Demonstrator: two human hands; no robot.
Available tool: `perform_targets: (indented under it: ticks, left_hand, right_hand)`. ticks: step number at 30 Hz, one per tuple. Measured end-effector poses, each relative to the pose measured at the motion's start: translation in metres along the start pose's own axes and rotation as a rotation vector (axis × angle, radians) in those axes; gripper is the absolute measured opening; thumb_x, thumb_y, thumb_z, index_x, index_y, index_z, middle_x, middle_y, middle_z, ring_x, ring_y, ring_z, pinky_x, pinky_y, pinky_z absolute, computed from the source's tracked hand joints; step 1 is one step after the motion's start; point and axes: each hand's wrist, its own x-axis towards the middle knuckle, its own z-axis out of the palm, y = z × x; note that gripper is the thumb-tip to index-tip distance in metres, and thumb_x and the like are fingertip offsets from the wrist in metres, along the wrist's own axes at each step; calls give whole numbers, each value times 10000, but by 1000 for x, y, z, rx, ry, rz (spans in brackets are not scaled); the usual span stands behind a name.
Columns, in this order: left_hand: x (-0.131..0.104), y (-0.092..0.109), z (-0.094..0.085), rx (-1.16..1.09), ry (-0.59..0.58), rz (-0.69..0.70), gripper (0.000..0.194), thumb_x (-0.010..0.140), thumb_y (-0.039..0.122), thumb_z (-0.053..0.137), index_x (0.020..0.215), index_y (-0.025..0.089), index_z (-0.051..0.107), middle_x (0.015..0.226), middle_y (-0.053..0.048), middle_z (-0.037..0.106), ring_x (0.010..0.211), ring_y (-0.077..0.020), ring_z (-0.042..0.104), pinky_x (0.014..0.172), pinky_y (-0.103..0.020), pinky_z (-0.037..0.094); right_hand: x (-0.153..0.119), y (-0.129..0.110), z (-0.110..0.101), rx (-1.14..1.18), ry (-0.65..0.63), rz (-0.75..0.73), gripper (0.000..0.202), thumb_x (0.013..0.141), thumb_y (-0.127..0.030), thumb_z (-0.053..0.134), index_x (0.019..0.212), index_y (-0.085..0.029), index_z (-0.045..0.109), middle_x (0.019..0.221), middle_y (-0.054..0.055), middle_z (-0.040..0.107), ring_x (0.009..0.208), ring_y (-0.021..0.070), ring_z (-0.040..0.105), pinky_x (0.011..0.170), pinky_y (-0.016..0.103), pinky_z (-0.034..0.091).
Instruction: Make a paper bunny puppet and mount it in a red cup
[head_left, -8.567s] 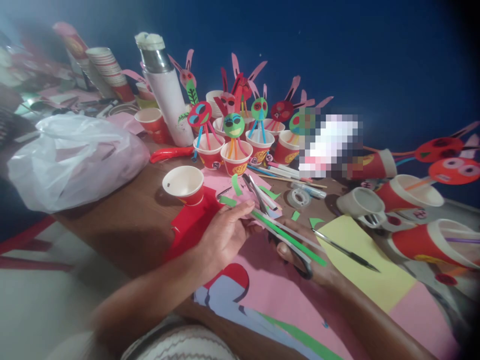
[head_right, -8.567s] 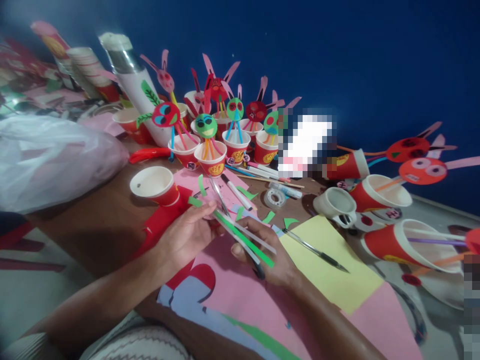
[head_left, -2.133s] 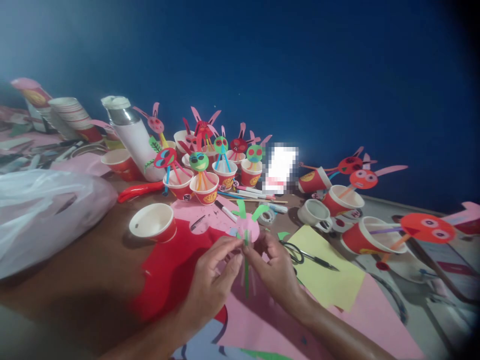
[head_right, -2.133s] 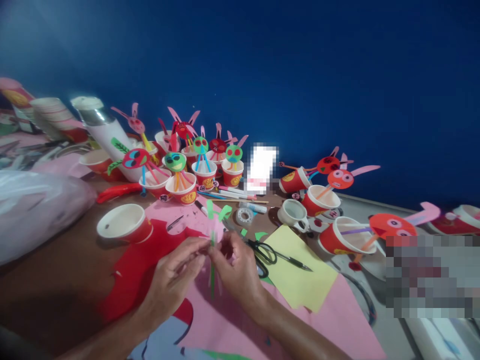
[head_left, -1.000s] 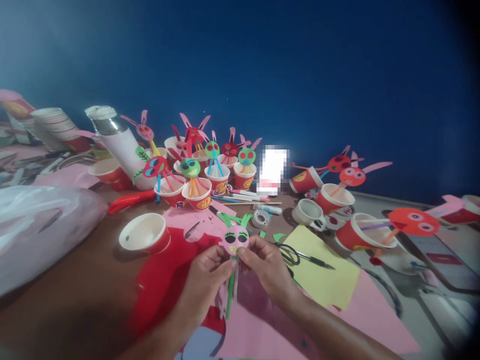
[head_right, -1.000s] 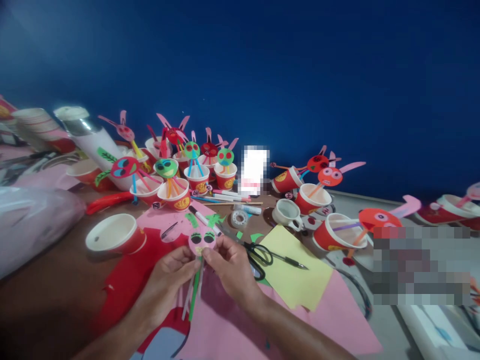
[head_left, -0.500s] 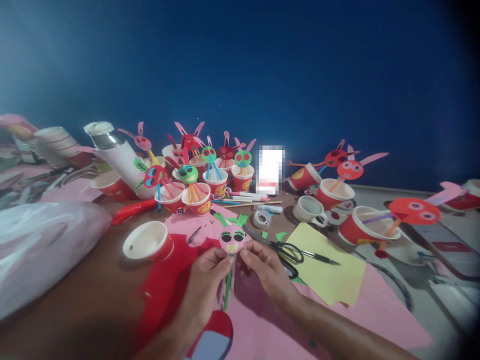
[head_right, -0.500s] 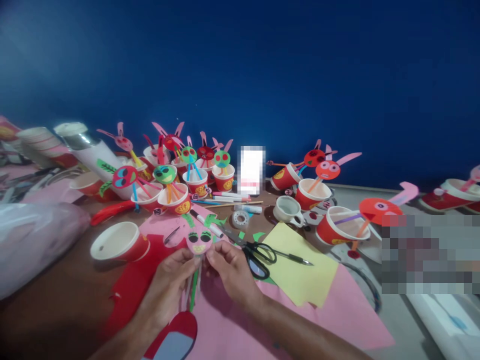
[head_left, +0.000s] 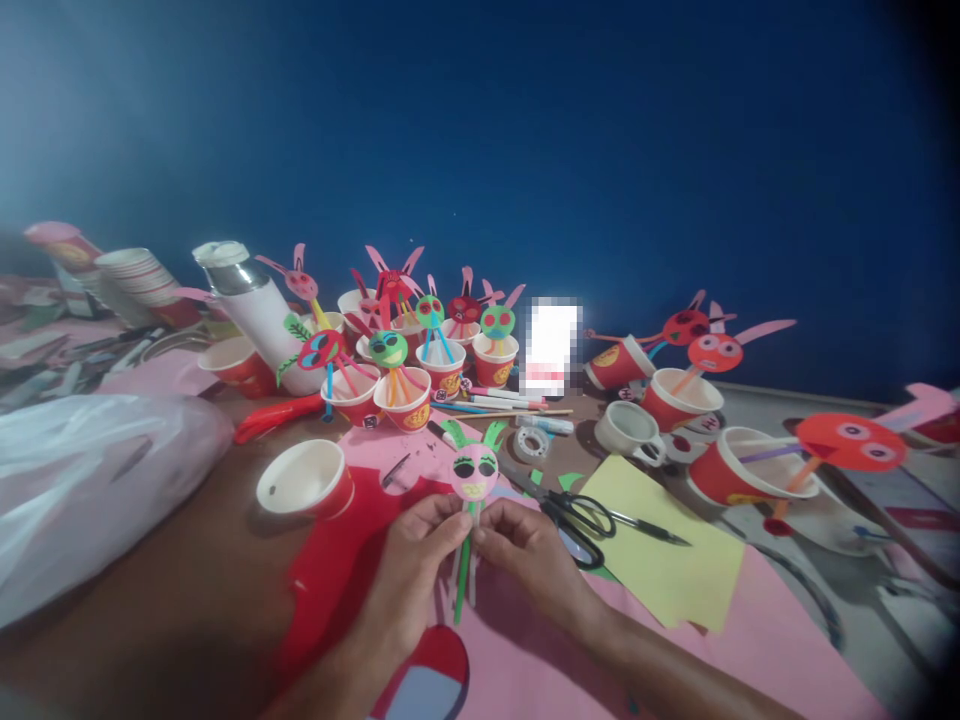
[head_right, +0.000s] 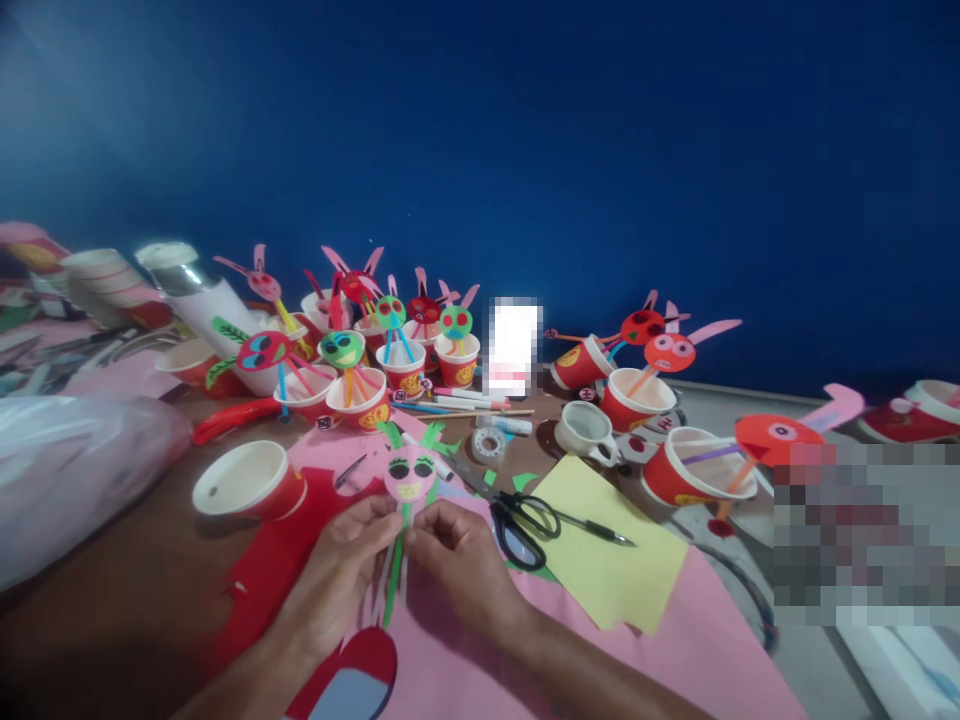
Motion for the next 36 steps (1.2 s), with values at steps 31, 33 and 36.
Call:
perform_targets:
  ticks: [31,33,36]
  left_hand:
    - [-2,4,8,9,65,-26,216,667,275,715,637,141,549,524,30,526,454,-76,481,440,-172,377]
    - [-2,4,9,16,37,-22,199,670,277,713,667,133,575,567,8,558,504,-95,517,478,-189,405]
    - [-3,4,9,32,37,-11,201,670,281,713,655,130,581,599,-13,589,560,-119,552,526,-209,427]
  right_hand:
    - [1,4,1,66,-51,23,337,710,-432,671,663,-158,481,578,-55,417,522,75,351,512,208,282]
    - [1,6,2,95,-54,23,346,699,-443,679,664,-161,482,573,-56,422,518,78,359,516,213,282]
    - [1,10,4,128,-55,20,351,683,-451,691,667,-166,487,571,-57,435,518,81,373,518,215,290]
